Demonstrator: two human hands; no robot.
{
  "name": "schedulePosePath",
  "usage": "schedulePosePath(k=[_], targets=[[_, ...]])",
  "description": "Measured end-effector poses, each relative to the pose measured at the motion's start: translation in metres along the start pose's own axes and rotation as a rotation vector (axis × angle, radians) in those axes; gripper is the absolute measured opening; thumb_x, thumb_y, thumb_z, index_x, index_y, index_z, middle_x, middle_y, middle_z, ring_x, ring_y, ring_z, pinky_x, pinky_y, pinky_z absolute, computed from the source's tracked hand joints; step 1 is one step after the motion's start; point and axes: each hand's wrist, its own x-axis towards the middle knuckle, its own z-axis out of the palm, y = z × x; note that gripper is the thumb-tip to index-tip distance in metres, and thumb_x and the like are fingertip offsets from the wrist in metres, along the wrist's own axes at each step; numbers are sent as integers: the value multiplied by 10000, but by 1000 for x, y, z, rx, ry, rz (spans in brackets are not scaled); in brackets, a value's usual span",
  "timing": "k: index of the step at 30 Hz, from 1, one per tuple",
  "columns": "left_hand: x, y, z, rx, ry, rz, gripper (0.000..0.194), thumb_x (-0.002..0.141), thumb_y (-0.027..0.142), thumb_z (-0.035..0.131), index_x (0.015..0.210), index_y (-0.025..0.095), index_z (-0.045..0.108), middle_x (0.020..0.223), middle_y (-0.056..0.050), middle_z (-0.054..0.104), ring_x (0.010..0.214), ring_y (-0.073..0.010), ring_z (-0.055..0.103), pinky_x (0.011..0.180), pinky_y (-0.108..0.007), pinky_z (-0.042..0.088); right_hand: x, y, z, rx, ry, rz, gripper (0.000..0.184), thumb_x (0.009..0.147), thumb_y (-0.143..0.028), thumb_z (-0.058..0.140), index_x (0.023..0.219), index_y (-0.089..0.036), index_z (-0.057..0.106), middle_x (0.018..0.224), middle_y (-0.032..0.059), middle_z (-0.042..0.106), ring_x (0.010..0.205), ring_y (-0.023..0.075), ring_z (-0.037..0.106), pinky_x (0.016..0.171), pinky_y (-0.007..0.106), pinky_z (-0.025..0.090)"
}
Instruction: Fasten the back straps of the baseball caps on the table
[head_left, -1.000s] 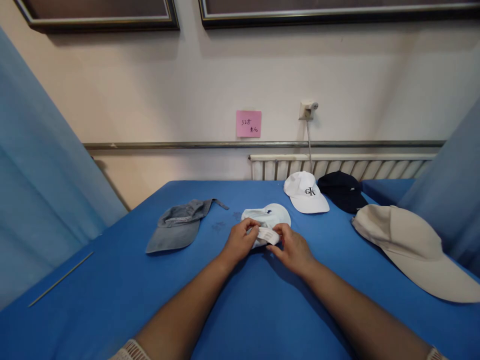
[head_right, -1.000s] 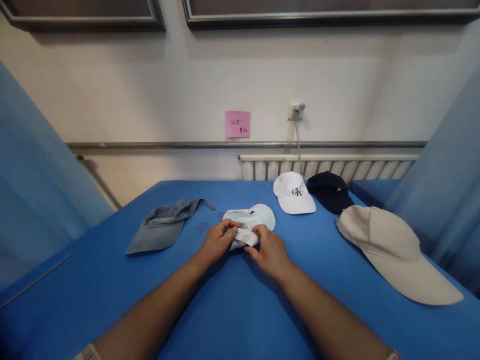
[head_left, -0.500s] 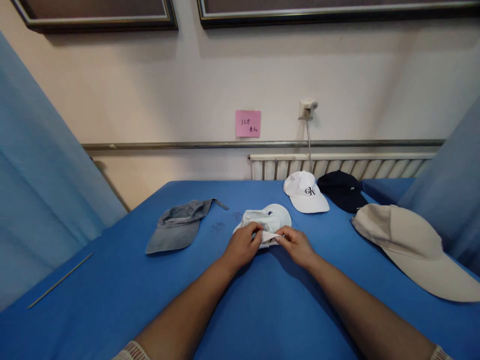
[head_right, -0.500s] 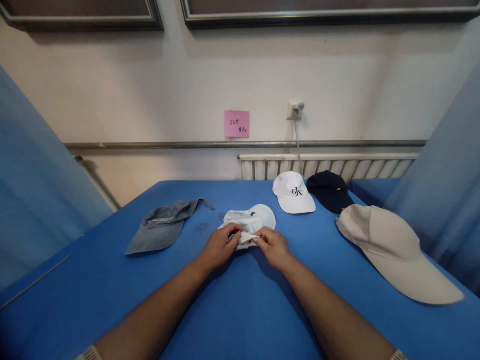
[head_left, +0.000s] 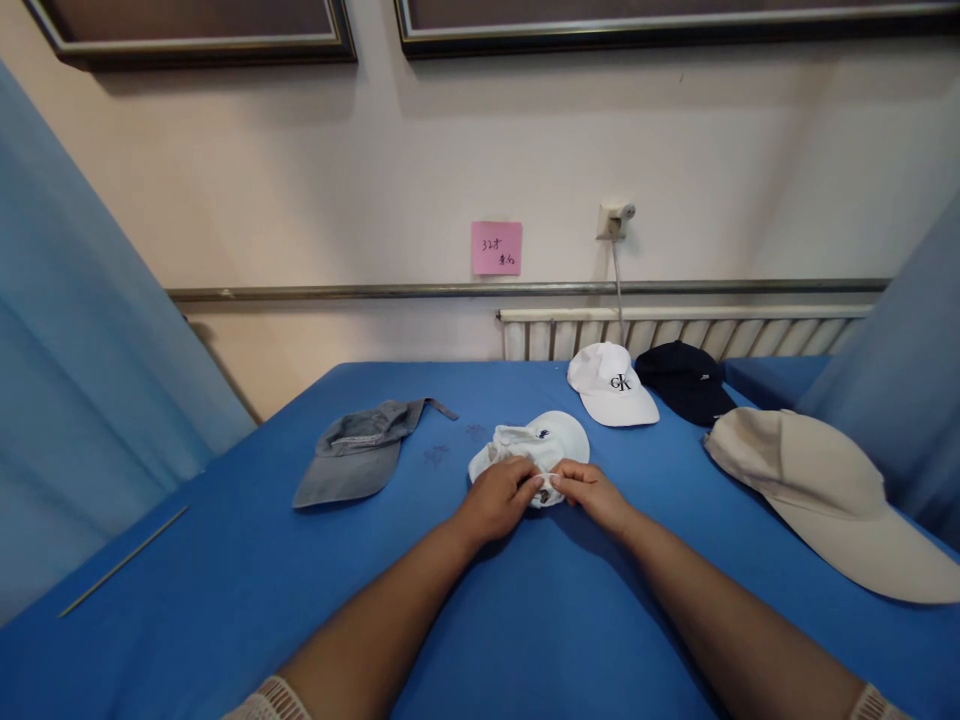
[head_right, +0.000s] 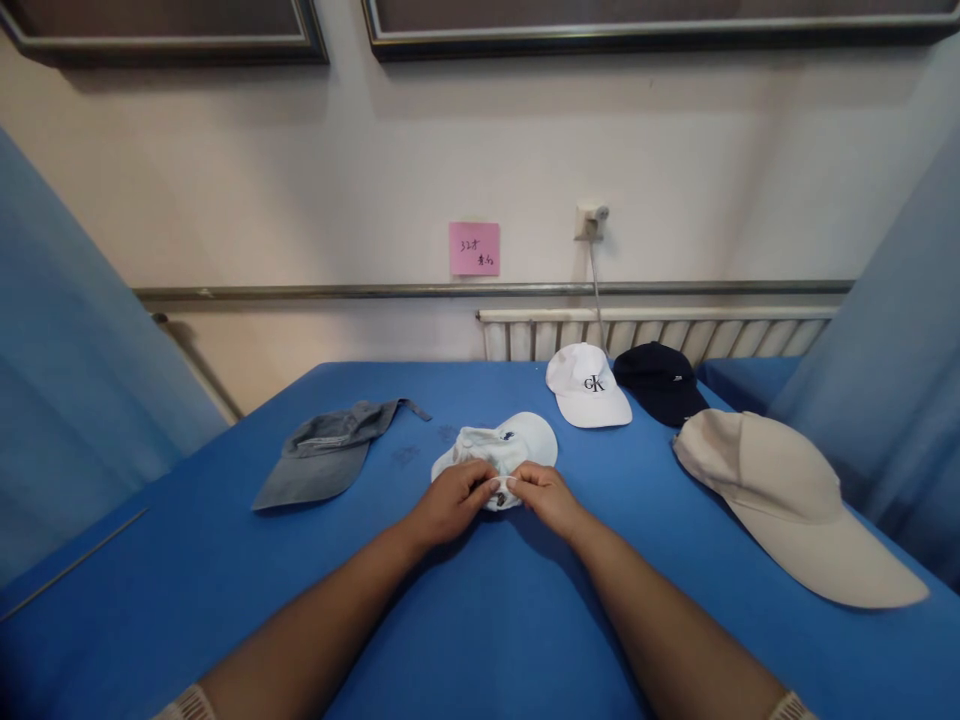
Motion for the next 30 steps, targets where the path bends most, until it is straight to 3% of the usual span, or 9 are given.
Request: schedulePosePath(k=[6,10,14,19,24,27,30], targets=[[0,-1,-2,-128,-41,-53,287,928,374,419,800,170,575,754,-5,583,736,-153,527,655,-250,384,-1,0,2,-3,47,-28,393,830,-518,522,621,-186,508,552,-46,429,549,113,382,554,252,285],[-1,-2,-4,-200,-74,-50,206,830,373,579,874,174,609,785,14,601,718,-142,528,647,-241,381,-1,2,1,-41,61,-30,401,831,-535,523,633,-186,523,559,-44,437,557,115,395,558,247,297],[-1,-3,-1,-237,-35,-102,153,801,324,597,809,171,601,729,24,574,690,-135,506,621,-236,370,-1,1,2,-61,59,-31,439,836,-578,502,624,-192,505,560,-43,445,557,117,408,555,243,319],[2,-3,5,-545,79,-224,276,745,299,665,963,168,558,816,11,573,705,-125,533,642,-238,417,-3,-5,4,-106,80,-24,451,875,-567,461,622,-195,485,563,-43,457,546,113,411,545,238,324],[3,-5,3,-780,2,-272,292,732,348,698,886,150,548,738,4,569,632,-104,520,599,-227,403,-2,-4,4,-101,68,-40,434,885,-541,458,625,-194,481,560,-47,453,534,108,403,534,235,320],[3,-4,-1,-773,-39,-268,297,719,321,710,910,150,559,771,-9,593,661,-112,539,619,-234,418,0,-1,4,-97,84,-34,424,873,-538,476,625,-194,488,554,-48,459,527,106,405,528,233,321],[1,-1,-3,-596,-9,-186,263,701,235,701,925,159,585,850,-26,622,769,-144,564,713,-264,451,1,0,4,-68,109,-23,367,845,-519,530,670,-196,529,549,-52,480,525,110,425,532,235,337]])
